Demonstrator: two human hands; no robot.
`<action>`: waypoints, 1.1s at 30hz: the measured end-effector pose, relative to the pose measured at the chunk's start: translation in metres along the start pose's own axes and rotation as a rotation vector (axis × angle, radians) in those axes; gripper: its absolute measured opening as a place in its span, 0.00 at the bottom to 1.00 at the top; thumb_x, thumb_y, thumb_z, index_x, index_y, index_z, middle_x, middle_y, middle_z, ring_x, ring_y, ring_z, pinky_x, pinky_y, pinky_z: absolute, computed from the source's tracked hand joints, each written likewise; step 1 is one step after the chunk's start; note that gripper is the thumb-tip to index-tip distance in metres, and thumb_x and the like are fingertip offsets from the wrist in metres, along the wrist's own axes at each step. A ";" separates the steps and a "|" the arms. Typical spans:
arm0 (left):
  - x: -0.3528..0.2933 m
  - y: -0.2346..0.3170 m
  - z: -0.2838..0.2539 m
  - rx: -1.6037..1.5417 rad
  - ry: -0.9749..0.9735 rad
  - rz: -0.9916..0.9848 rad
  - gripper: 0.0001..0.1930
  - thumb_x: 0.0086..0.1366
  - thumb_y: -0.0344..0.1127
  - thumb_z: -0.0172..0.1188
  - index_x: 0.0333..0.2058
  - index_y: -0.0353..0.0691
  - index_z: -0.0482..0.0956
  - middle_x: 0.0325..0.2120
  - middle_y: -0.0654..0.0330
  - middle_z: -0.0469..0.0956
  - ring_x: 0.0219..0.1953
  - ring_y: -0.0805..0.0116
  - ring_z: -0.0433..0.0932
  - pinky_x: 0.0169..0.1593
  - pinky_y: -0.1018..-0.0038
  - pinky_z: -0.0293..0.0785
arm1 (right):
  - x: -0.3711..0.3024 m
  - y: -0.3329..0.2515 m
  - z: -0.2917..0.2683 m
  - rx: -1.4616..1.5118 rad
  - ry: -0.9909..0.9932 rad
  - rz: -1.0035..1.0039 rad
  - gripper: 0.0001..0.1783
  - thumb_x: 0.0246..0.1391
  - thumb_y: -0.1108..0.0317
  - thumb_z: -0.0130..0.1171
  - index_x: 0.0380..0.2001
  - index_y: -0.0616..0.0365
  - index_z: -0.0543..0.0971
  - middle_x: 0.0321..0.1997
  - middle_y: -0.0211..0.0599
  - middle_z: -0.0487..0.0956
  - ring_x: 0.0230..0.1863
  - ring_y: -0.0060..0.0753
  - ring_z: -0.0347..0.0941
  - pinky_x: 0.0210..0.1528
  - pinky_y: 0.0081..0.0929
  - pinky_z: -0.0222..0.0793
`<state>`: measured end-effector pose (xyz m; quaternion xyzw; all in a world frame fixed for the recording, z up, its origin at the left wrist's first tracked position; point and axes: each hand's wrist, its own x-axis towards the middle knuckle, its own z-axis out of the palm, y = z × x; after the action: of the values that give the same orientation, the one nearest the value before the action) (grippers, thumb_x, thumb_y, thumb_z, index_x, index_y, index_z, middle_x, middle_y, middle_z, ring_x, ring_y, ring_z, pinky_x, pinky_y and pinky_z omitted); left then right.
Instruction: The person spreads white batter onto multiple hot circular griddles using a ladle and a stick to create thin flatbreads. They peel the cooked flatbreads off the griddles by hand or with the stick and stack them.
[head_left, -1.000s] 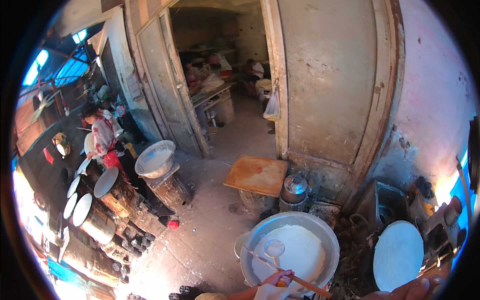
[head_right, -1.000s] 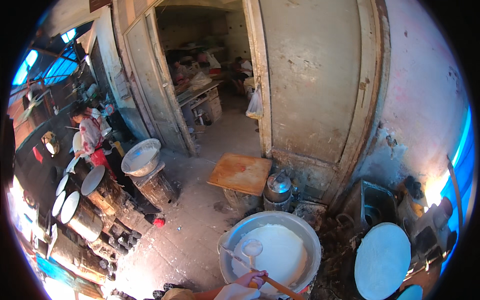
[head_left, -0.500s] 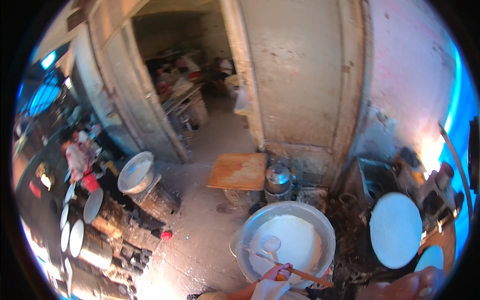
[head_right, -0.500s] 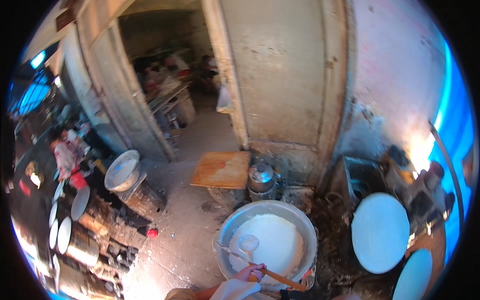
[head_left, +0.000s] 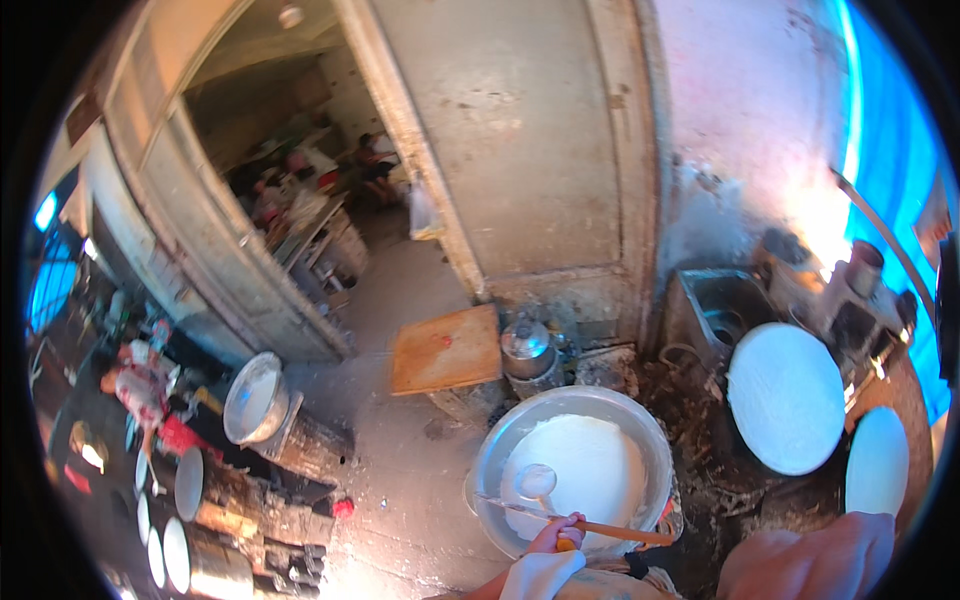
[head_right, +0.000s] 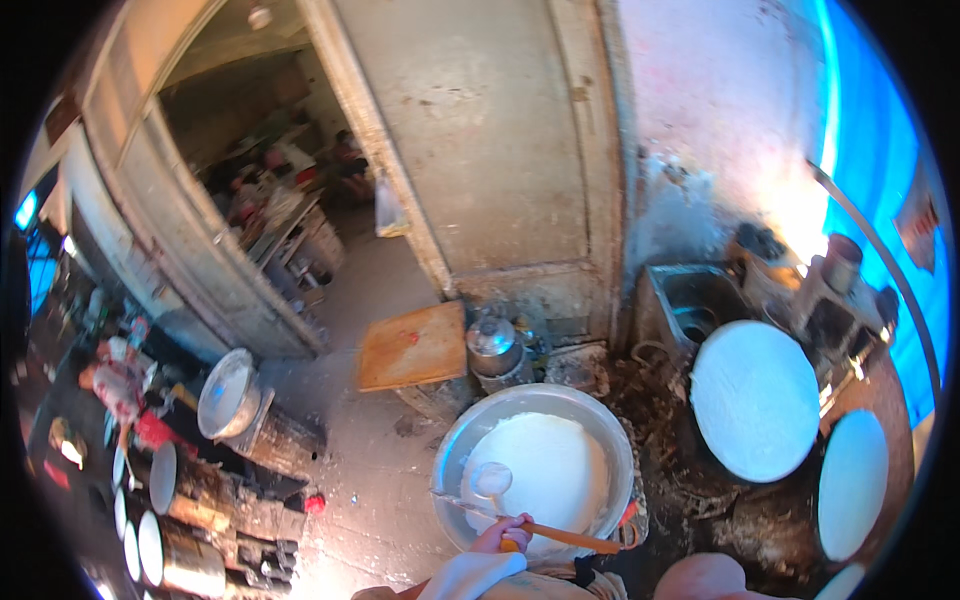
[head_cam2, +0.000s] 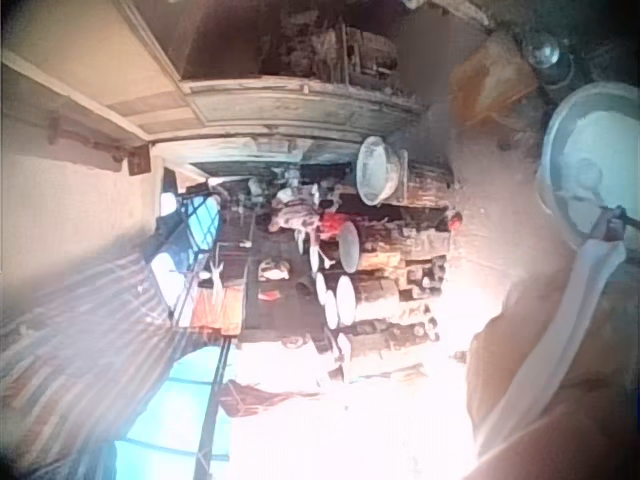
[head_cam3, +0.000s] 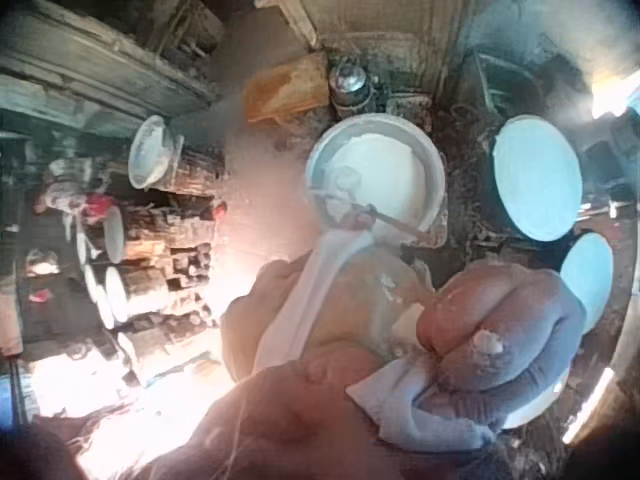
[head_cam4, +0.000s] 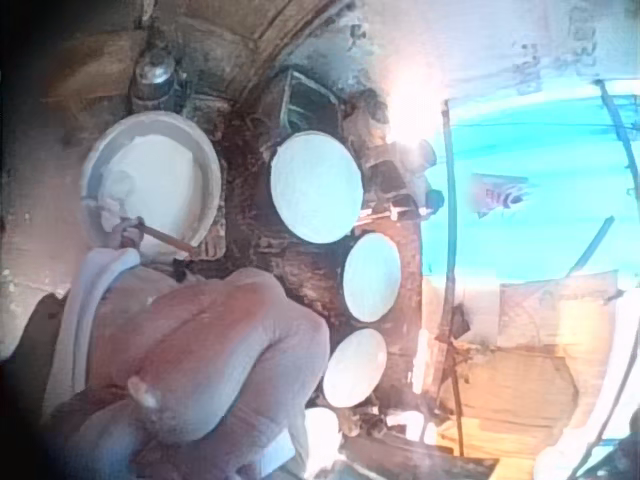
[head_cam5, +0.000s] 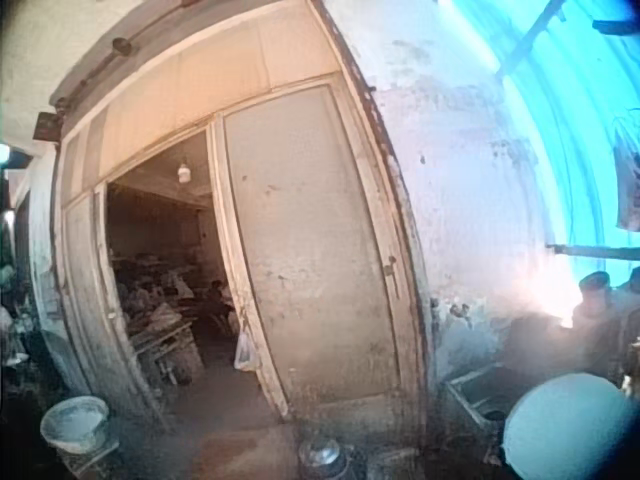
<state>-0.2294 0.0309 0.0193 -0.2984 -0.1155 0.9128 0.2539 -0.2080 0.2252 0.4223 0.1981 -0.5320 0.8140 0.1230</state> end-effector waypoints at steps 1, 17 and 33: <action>0.005 0.002 -0.001 0.049 -0.018 -0.012 0.05 0.63 0.29 0.49 0.35 0.34 0.68 0.18 0.67 0.60 0.16 0.83 0.61 0.19 0.89 0.62 | 0.007 -0.004 -0.009 0.077 -0.083 0.024 0.16 0.37 0.76 0.62 0.17 0.54 0.62 0.14 0.28 0.64 0.12 0.20 0.58 0.14 0.16 0.57; 0.006 0.001 0.011 -0.075 -0.007 -0.030 0.04 0.61 0.26 0.50 0.35 0.36 0.69 0.18 0.66 0.62 0.15 0.83 0.61 0.19 0.89 0.62 | 0.023 0.057 -0.055 0.672 -0.708 0.348 0.10 0.42 0.77 0.63 0.28 0.72 0.75 0.23 0.39 0.76 0.25 0.34 0.74 0.27 0.22 0.68; 0.004 0.013 0.012 -0.200 0.121 -0.081 0.05 0.55 0.24 0.54 0.30 0.40 0.71 0.18 0.67 0.66 0.15 0.82 0.62 0.19 0.87 0.65 | 0.046 0.076 0.006 1.010 -0.547 -0.213 0.04 0.42 0.79 0.59 0.25 0.69 0.77 0.20 0.44 0.74 0.21 0.40 0.70 0.19 0.26 0.64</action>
<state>-0.2446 0.0211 0.0225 -0.3720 -0.2023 0.8660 0.2660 -0.2789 0.1882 0.3828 0.4876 -0.0675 0.8692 -0.0474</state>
